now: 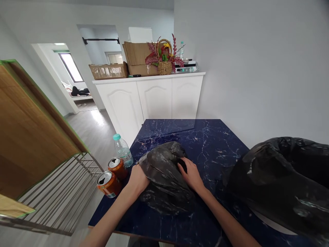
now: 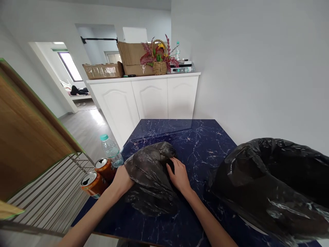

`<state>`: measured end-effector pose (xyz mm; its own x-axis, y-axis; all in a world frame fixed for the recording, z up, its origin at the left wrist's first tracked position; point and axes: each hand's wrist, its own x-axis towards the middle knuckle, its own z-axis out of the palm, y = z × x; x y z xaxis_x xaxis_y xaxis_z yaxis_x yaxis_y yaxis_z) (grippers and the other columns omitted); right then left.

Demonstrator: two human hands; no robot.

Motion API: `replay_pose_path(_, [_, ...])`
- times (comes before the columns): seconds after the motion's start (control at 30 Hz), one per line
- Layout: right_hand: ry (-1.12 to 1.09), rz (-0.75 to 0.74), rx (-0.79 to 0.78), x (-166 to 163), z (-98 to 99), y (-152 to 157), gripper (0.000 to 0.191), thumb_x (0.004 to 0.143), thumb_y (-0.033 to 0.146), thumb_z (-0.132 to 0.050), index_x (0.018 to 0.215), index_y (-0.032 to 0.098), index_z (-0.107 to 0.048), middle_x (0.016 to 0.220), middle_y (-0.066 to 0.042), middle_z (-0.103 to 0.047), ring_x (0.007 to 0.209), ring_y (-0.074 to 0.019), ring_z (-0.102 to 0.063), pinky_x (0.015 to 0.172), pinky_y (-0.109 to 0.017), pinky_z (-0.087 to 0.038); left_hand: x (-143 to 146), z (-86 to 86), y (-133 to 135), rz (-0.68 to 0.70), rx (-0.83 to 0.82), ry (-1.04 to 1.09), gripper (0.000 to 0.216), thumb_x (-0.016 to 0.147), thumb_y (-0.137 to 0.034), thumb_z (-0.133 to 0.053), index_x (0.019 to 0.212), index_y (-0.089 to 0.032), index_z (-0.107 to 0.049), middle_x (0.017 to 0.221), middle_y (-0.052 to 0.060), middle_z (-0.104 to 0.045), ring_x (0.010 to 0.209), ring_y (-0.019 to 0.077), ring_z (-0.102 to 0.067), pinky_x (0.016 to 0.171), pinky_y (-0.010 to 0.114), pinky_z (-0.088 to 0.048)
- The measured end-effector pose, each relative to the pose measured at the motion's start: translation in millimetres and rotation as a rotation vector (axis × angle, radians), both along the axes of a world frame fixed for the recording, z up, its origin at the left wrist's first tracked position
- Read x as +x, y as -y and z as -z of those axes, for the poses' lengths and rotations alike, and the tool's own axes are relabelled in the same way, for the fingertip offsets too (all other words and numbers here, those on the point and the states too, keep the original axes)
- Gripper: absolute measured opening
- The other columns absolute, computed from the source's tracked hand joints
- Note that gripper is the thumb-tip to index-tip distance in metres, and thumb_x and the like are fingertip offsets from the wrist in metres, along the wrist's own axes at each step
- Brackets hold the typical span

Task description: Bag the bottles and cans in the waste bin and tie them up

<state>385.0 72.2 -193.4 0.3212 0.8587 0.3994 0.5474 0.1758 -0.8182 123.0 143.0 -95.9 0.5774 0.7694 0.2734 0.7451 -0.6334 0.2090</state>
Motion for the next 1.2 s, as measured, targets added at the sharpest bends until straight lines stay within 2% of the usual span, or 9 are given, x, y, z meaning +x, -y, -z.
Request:
replay_pose_path(0.17, [0.17,0.009,-0.028,2,16.7,-2,0.057,0.104,0.064,-0.047,0.133,0.021,-0.068,0.143,-0.018,-0.067,0.141,-0.0374,-0.056,0.123,-0.061,-0.034,-29,-31.2,49,-0.068,-0.044,0.071,0.019,0.092,-0.036,-0.063,0.091,-0.022,-0.075,0.094,0.011,-0.077,0.087,0.0298,-0.076,0.074,0.033,-0.054])
replay_pose_path(0.37, [0.26,0.006,-0.049,9,26.0,1,0.064,0.104,0.067,-0.043,0.134,0.017,-0.068,0.143,-0.021,-0.066,0.141,-0.0383,-0.056,0.122,-0.06,-0.037,-70,-61.3,110,-0.212,-0.166,0.547,0.042,0.091,-0.059,-0.07,0.109,-0.022,-0.077,0.094,0.004,-0.078,0.071,0.0202,-0.068,0.064,0.029,-0.055])
replay_pose_path(0.47, [0.272,0.0,-0.067,9,26.6,3,0.062,0.104,0.067,-0.045,0.135,0.019,-0.068,0.145,-0.02,-0.066,0.142,-0.0387,-0.055,0.121,-0.06,-0.038,-102,-79.4,139,-0.328,-0.12,0.615,0.046,0.092,-0.065,-0.066,0.11,-0.024,-0.076,0.097,0.003,-0.079,0.079,0.0226,-0.071,0.07,0.031,-0.058])
replay_pose_path(0.57, [0.269,-0.009,-0.073,8,25.9,6,0.061,0.104,0.067,-0.045,0.133,0.019,-0.069,0.144,-0.02,-0.067,0.142,-0.039,-0.055,0.121,-0.061,-0.037,-132,-97.6,156,-0.453,0.014,0.538,0.049,0.092,-0.071,-0.061,0.105,-0.026,-0.074,0.092,0.001,-0.078,0.078,0.0231,-0.071,0.071,0.032,-0.058])
replay_pose_path(0.73, [0.232,-0.015,-0.059,7,18.3,10,0.063,0.103,0.07,-0.045,0.132,0.019,-0.068,0.141,-0.02,-0.068,0.139,-0.0401,-0.057,0.119,-0.062,-0.039,-155,-107.9,154,-0.586,0.268,0.287,0.05,0.093,-0.074,-0.052,0.091,-0.027,-0.067,0.069,-0.001,-0.063,0.062,0.0205,-0.06,0.062,0.033,-0.047])
replay_pose_path(0.87, [0.179,0.02,-0.022,-1,-7.5,24,0.057,0.106,0.064,-0.044,0.14,0.021,-0.062,0.147,-0.02,-0.062,0.14,-0.0386,-0.055,0.117,-0.061,-0.043,-156,-99.4,141,-0.573,0.307,0.179,0.055,0.095,-0.074,-0.047,0.069,-0.026,-0.044,0.061,-0.002,-0.048,0.054,0.0162,-0.048,0.057,0.031,-0.036])
replay_pose_path(0.97, [0.161,-0.015,0.026,-15,-36.3,51,0.042,0.107,0.054,-0.05,0.135,0.026,-0.063,0.145,-0.015,-0.063,0.138,-0.0349,-0.056,0.116,-0.056,-0.045,-155,-93.8,134,-0.556,0.323,0.146,0.056,0.096,-0.073,-0.046,0.068,-0.026,-0.038,0.063,-0.002,-0.044,0.054,0.0156,-0.045,0.057,0.03,-0.033])
replay_pose_path(1.07, [0.139,-0.164,0.056,-34,-57.7,87,0.029,0.104,0.045,-0.062,0.13,0.033,-0.066,0.138,-0.011,-0.065,0.132,-0.035,-0.06,0.113,-0.055,-0.047,-156,-91.8,129,-0.561,0.325,0.135,0.055,0.097,-0.073,-0.047,0.069,-0.026,-0.036,0.063,-0.002,-0.043,0.054,0.0164,-0.045,0.057,0.031,-0.032])
replay_pose_path(1.2, [0.218,-0.246,-0.081,-48,-54.6,125,0.047,0.093,0.046,-0.077,0.138,0.04,-0.064,0.137,-0.012,-0.064,0.125,-0.0402,-0.061,0.1,-0.057,-0.053,-158,-89.3,126,-0.604,0.315,0.118,0.055,0.095,-0.075,-0.045,0.071,-0.026,-0.037,0.063,-0.002,-0.045,0.055,0.0172,-0.046,0.056,0.03,-0.03])
